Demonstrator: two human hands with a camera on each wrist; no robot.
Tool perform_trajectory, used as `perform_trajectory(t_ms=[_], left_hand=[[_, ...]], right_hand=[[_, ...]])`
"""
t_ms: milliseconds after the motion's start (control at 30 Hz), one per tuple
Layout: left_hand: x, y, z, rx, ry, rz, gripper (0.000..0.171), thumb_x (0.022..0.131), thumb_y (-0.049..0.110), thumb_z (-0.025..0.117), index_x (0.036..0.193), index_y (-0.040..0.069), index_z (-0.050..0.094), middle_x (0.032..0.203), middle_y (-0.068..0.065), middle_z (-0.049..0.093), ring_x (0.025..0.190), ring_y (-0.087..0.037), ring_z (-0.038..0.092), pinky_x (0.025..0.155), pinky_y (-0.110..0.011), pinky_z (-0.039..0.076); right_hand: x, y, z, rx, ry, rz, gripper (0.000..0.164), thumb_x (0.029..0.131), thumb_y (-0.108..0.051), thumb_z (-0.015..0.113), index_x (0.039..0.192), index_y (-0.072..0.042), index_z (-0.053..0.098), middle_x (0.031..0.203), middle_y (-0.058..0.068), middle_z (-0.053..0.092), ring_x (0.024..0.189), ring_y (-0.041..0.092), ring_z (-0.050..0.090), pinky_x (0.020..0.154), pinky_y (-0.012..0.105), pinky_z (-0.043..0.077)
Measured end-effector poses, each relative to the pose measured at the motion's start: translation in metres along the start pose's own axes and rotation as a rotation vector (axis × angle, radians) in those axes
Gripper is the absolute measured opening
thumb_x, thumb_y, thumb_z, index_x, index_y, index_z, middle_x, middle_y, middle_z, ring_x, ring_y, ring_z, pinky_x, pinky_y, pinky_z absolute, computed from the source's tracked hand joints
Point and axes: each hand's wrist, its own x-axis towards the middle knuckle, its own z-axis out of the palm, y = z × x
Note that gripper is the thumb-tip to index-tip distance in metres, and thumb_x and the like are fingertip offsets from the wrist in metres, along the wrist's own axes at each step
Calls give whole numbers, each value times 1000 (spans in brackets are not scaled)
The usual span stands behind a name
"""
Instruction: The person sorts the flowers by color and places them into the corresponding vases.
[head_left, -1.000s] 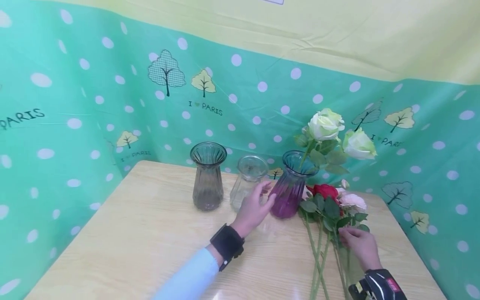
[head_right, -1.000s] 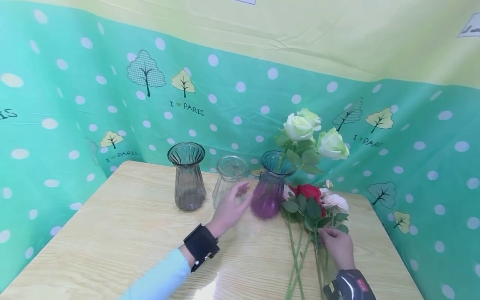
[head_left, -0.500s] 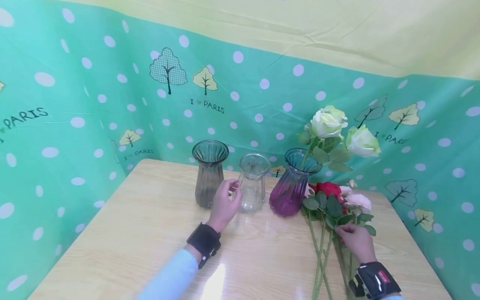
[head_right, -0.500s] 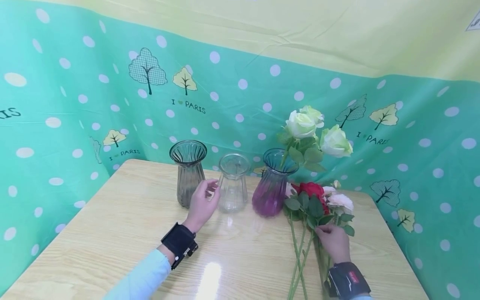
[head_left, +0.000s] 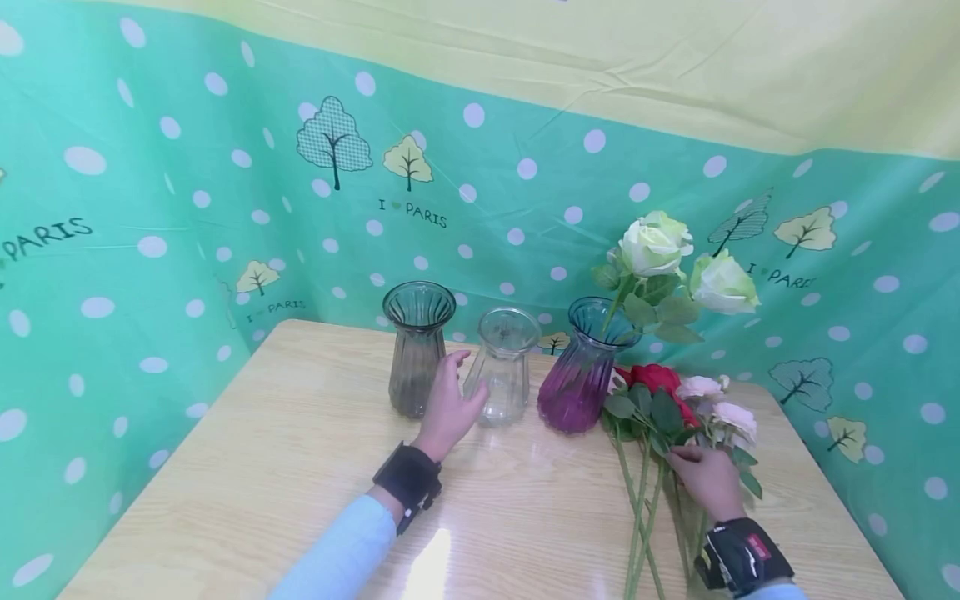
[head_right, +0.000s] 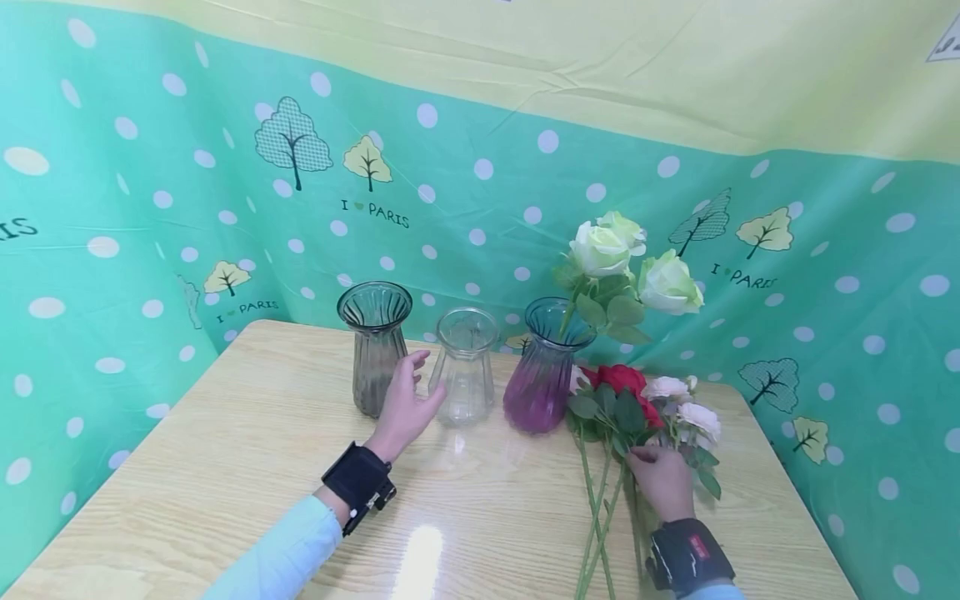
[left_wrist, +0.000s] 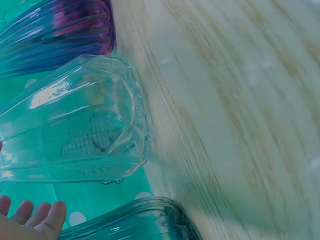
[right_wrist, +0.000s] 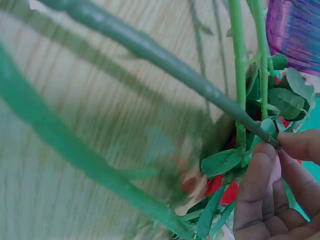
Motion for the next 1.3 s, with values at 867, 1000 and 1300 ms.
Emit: perform_trajectory(t_ms=[867, 1000, 1300], left_hand=[[8, 0, 8, 30, -130, -56, 85, 83, 36, 69, 147, 5, 23, 150, -20, 30, 136, -36, 33, 112, -52, 30], [8, 0, 10, 26, -130, -48, 84, 83, 33, 70, 146, 2, 24, 149, -22, 31, 136, -37, 33, 111, -53, 30], [9, 0, 12, 40, -144, -53, 82, 84, 32, 69, 146, 2, 24, 149, -20, 32, 136, -35, 33, 112, -51, 31]], right_hand=[[-6, -5, -12, 117, 24, 56, 35, 94, -18, 53, 117, 8, 60, 101, 26, 65, 66, 13, 61, 53, 25, 48], [-11, 1, -18, 106, 23, 90, 39, 95, -23, 53, 120, 6, 58, 106, 26, 64, 69, 12, 61, 56, 25, 50], [-23, 6, -33, 129, -15, 160, 47, 96, -33, 51, 126, 3, 55, 118, 26, 60, 75, 3, 58, 62, 23, 52]])
